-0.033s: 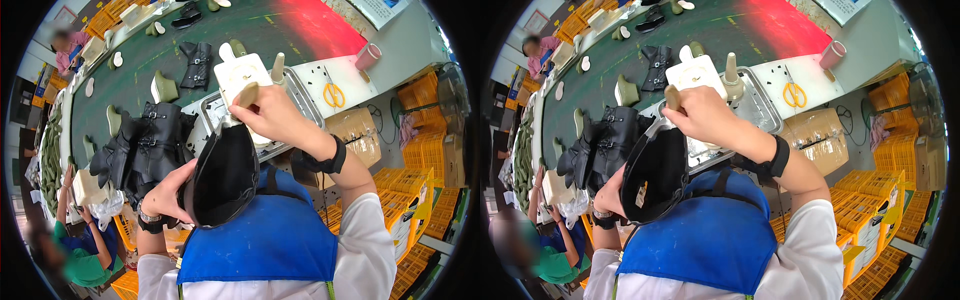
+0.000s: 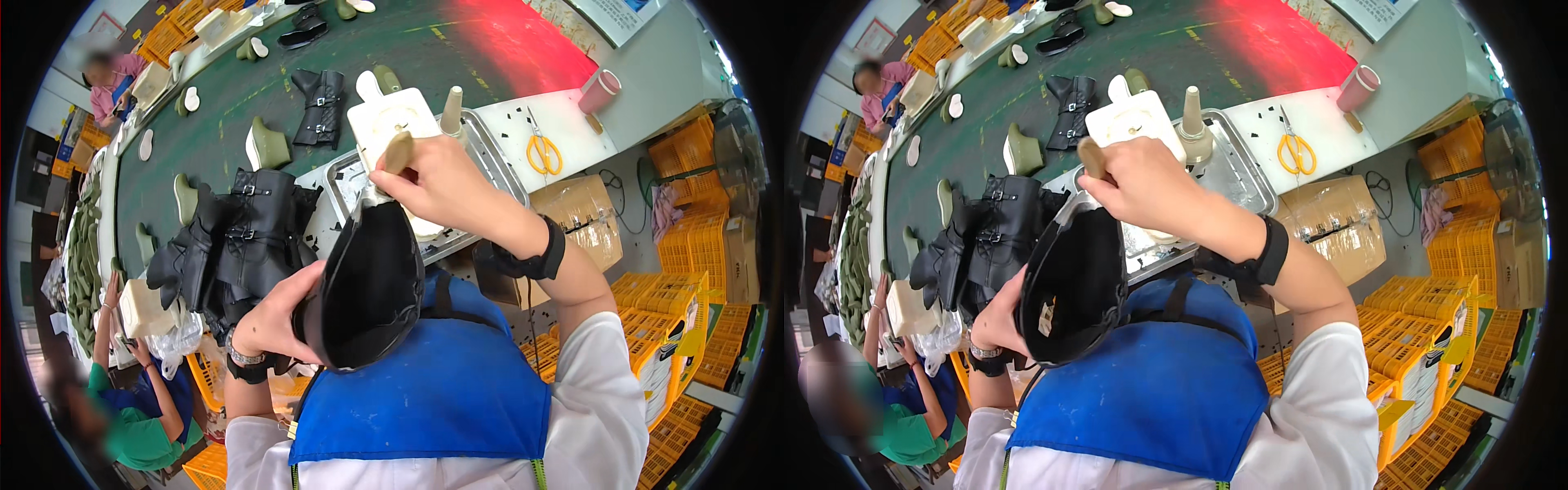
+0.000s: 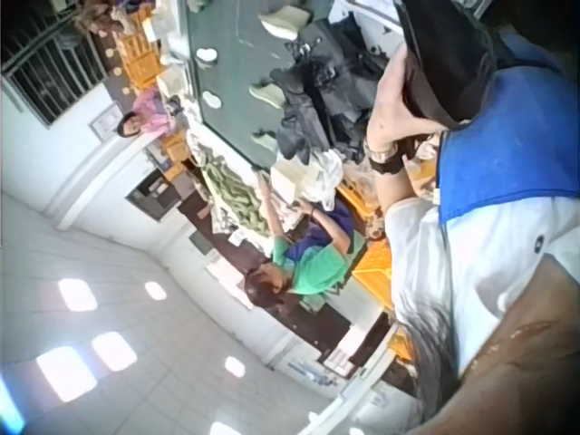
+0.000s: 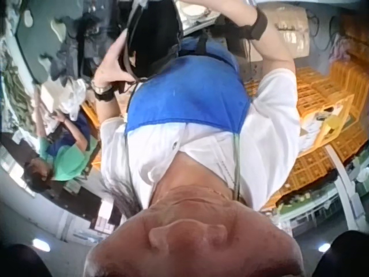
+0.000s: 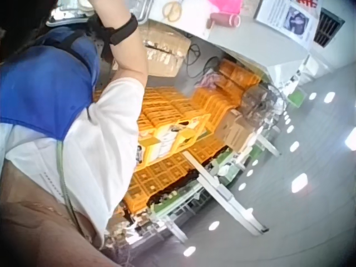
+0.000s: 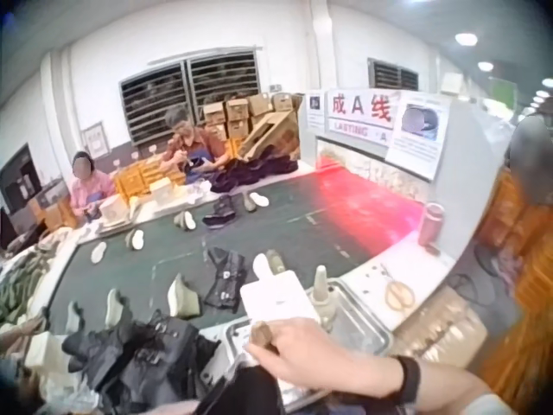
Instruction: The recorder prepares boot uppers by trimming excess material and applying adhesive to the base using a brush at a factory station.
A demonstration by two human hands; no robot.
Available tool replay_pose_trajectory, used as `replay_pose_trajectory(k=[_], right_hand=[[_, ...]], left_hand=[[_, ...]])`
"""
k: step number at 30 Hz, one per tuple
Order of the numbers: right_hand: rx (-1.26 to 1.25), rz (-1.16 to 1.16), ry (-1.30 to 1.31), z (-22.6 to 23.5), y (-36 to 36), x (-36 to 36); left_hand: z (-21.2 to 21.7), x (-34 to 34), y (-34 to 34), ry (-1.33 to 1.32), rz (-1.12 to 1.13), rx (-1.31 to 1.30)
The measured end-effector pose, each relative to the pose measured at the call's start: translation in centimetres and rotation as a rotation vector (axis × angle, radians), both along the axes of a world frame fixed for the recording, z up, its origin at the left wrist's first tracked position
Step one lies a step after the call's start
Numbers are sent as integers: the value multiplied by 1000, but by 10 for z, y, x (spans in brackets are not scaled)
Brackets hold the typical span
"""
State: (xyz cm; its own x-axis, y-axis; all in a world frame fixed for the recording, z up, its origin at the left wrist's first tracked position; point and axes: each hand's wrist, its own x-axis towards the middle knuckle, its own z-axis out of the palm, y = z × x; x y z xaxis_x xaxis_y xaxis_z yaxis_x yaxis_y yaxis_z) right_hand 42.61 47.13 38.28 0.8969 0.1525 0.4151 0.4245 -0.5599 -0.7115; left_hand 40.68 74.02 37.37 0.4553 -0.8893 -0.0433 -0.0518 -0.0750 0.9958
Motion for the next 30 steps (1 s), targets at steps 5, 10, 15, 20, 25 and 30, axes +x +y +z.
replay_pose_trajectory(k=[5, 10, 15, 20, 25, 30], right_hand=[[-208, 52, 17, 10, -4, 11], [-341, 94, 78, 25, -8, 12], [-368, 107, 68, 22, -18, 17], [-128, 14, 110, 24, -33, 18], [22, -18, 360, 15, -40, 2], [-44, -80, 265, 4, -35, 2]], left_hand=[[1, -10, -15, -425, 50, 141], [-3, -19, -30, -670, 162, 138], [-10, -25, -43, -722, 191, 168], [-6, -21, -50, -769, 259, 181], [-4, -13, -52, -753, 310, 186], [-5, -12, -49, -740, 292, 175]])
